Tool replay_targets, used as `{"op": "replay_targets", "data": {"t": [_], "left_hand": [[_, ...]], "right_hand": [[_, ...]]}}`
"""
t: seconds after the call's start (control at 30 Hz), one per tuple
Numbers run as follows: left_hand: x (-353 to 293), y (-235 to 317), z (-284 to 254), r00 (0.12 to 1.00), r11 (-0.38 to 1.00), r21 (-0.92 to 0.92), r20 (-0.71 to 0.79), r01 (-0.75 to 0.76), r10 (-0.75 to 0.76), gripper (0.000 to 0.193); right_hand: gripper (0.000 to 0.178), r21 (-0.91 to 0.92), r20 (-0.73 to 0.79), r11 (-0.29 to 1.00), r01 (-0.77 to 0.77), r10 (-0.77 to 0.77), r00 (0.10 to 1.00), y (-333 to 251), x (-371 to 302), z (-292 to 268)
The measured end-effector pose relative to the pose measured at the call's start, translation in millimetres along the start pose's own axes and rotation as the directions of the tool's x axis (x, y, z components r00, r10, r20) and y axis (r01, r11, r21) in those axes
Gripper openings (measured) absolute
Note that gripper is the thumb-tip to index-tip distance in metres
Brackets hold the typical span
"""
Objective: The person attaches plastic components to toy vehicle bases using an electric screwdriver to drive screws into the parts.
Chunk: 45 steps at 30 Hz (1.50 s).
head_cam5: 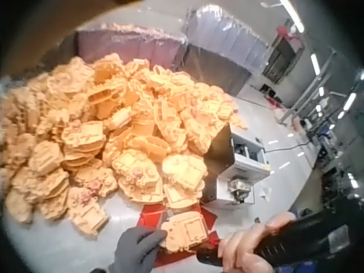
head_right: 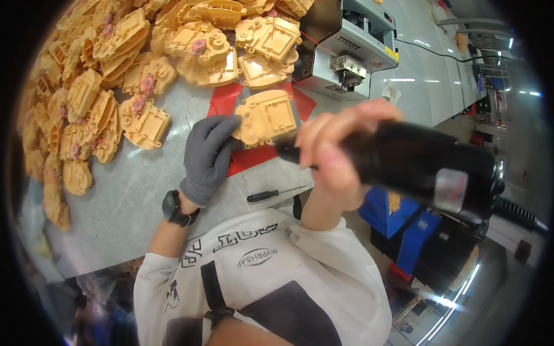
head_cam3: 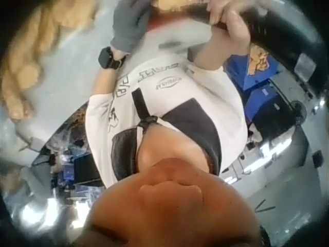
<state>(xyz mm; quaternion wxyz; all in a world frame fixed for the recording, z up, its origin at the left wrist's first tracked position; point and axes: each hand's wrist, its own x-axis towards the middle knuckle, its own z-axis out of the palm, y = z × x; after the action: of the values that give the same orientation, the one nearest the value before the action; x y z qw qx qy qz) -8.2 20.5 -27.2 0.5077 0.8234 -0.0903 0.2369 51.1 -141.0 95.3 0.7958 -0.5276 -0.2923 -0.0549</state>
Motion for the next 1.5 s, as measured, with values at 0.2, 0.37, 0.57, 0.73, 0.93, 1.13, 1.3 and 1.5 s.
{"op": "replay_targets", "data": {"t": [0.2, 0.37, 0.57, 0.73, 0.93, 1.13, 1.3, 1.5], "left_hand": [[2, 3, -3, 0.997, 1.000, 0.020, 0.069, 0.024, -0.025, 0.041], [1, 3, -5, 0.998, 0.999, 0.004, 0.059, 0.038, -0.038, 0.041], [0, 3, -4, 0.998, 0.999, -0.006, 0.040, 0.039, -0.039, 0.038], [0, 6, -5, 0.996, 0.999, -0.010, 0.077, 0.054, -0.053, 0.041], [1, 2, -5, 0.995, 0.997, -0.025, 0.075, 0.071, -0.069, 0.040], [2, -2, -4, 1.000, 1.000, 0.009, -0.007, 0.027, -0.027, 0.035], [6, 0, 2, 1.000, 1.000, 0.006, 0.009, -0.004, 0.004, 0.037], [2, 6, -4, 0.991, 0.998, 0.023, 0.120, 0.058, -0.060, 0.053]], "right_hand": [[0.054, -0.178, 0.006, 0.981, -0.071, 0.073, 0.997, 4, -8, 23], [0.050, -0.204, 0.038, 0.976, -0.070, 0.079, 0.996, 10, -8, 25], [0.044, -0.140, -0.042, 0.985, -0.097, 0.092, 0.995, 23, -7, 27], [0.044, -0.174, -0.010, 0.983, -0.066, 0.065, 0.998, 25, -9, 25], [0.042, -0.243, 0.092, 0.970, -0.031, 0.055, 0.994, 32, -10, 23], [0.044, -0.147, 0.029, 0.986, -0.073, 0.078, 0.997, 36, -10, 31], [0.042, -0.222, 0.000, 0.969, -0.106, 0.108, 0.994, 30, -10, 27], [0.047, -0.109, -0.133, 0.992, -0.066, 0.052, 0.990, 17, -5, -12]]}}
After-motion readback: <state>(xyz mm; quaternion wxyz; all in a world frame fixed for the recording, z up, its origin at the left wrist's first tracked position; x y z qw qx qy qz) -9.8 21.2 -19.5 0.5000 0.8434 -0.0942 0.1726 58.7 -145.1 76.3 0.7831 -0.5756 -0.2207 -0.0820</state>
